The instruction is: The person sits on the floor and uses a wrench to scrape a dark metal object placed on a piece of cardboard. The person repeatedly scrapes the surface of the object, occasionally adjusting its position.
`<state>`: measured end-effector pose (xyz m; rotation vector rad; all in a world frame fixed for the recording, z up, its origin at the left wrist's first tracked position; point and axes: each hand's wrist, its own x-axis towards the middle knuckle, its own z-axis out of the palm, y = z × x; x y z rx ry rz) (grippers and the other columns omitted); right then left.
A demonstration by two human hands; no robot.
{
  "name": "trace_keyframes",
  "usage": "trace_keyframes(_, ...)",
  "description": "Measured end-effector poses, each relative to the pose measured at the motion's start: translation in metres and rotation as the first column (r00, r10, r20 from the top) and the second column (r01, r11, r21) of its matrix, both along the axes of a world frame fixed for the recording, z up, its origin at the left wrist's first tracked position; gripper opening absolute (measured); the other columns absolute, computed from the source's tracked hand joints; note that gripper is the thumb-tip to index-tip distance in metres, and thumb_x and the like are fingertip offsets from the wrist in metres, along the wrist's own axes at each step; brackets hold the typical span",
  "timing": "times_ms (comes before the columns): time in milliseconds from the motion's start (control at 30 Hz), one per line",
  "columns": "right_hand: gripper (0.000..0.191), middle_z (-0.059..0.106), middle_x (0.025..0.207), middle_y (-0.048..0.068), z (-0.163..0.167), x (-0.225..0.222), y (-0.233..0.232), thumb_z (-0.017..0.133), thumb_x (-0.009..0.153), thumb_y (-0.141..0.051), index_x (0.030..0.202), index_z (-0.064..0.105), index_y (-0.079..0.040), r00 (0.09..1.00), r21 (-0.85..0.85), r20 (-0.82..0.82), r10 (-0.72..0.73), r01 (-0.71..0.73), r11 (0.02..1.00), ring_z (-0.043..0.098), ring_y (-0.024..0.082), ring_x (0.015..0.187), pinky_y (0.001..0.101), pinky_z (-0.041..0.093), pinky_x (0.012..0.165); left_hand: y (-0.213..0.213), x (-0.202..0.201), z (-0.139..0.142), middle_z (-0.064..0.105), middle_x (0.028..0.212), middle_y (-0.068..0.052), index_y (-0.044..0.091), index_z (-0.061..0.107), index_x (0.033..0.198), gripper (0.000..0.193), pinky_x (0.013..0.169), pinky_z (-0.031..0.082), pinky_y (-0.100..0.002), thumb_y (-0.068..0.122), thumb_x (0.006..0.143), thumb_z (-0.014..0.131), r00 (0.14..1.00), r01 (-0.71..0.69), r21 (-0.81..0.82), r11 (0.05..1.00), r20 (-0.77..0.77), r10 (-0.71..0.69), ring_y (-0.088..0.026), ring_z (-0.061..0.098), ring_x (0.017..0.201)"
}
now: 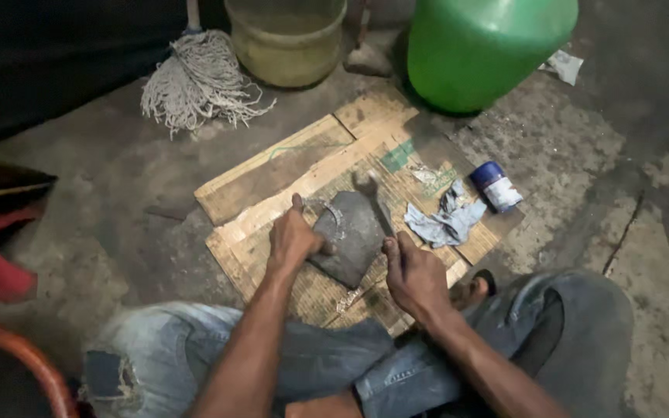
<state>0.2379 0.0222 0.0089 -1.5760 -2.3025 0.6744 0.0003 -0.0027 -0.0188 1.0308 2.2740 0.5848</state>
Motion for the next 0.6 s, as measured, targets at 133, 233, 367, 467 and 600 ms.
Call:
trace_keyframes(133, 0.038, 0.071, 0.088, 0.026, 0.0022, 0.0019, 0.0013, 0.05, 0.098, -0.044, 0.107, 0.067, -0.012, 0.95, -0.144, 0.26, 0.17, -0.137, 0.98, 0.069, 0.047, 0.087, 0.058, 0.052, 0.078, 0.0, 0.0022, 0.0068, 0.067, 0.122, -0.028, -0.001, 0.026, 0.157, 0.135, 0.099, 0.054, -0.043, 0.023, 0.048, 0.101, 1.0, -0.008, -0.006, 1.0, 0.006, 0.008, -0.04, 0.067, 0.116)
trace_keyframes(233, 0.041, 0.072, 0.085, 0.025, 0.0015, 0.0033, 0.0024, 0.047, 0.1, -0.048, 0.105, 0.069, -0.014, 0.982, -0.115, 0.169, 0.082, -0.063, 0.991, 0.069, 0.047, 0.086, 0.0576, 0.052, 0.079, -0.0001, 0.0023, 0.0103, 0.069, 0.124, -0.028, 0.0, 0.028, 0.159, 0.132, 0.101, 0.055, -0.043, 0.023, 0.05, 0.099, 0.999, -0.021, -0.032, 0.999, 0.035, 0.022, -0.039, 0.068, 0.118)
trace_keyframes(367, 0.042, 0.07, 0.082, 0.028, -0.003, -0.0002, 0.0005, 0.046, 0.102, -0.046, 0.112, 0.064, -0.01, 0.989, -0.084, 0.132, 0.059, -0.049, 0.995, 0.069, 0.049, 0.082, 0.0584, 0.052, 0.077, -0.0025, 0.0022, 0.0094, 0.068, 0.124, -0.028, -0.002, 0.029, 0.158, 0.132, 0.102, 0.053, -0.044, 0.022, 0.049, 0.1, 1.0, -0.011, -0.014, 1.0, 0.011, 0.011, -0.04, 0.065, 0.12)
trace_keyframes(467, 0.041, 0.07, 0.082, 0.026, -0.0039, -0.0011, 0.0006, 0.049, 0.098, -0.048, 0.107, 0.069, -0.013, 0.963, -0.111, 0.219, 0.157, -0.135, 0.985, 0.069, 0.048, 0.08, 0.0578, 0.052, 0.077, -0.0016, 0.0036, 0.006, 0.067, 0.124, -0.028, -0.002, 0.026, 0.158, 0.135, 0.101, 0.053, -0.044, 0.023, 0.048, 0.101, 1.0, -0.01, 0.01, 1.0, 0.0, 0.01, -0.041, 0.065, 0.12)
trace_keyframes(600, 0.044, 0.07, 0.081, 0.028, -0.0043, 0.0002, -0.0021, 0.041, 0.105, -0.044, 0.105, 0.068, -0.009, 0.999, -0.021, -0.044, -0.011, 0.01, 1.0, 0.069, 0.048, 0.082, 0.0576, 0.052, 0.077, -0.0011, 0.0037, 0.0034, 0.063, 0.127, -0.028, -0.003, 0.022, 0.157, 0.139, 0.102, 0.052, -0.044, 0.023, 0.047, 0.104, 0.999, 0.005, -0.01, 1.0, -0.038, -0.005, -0.041, 0.062, 0.122)
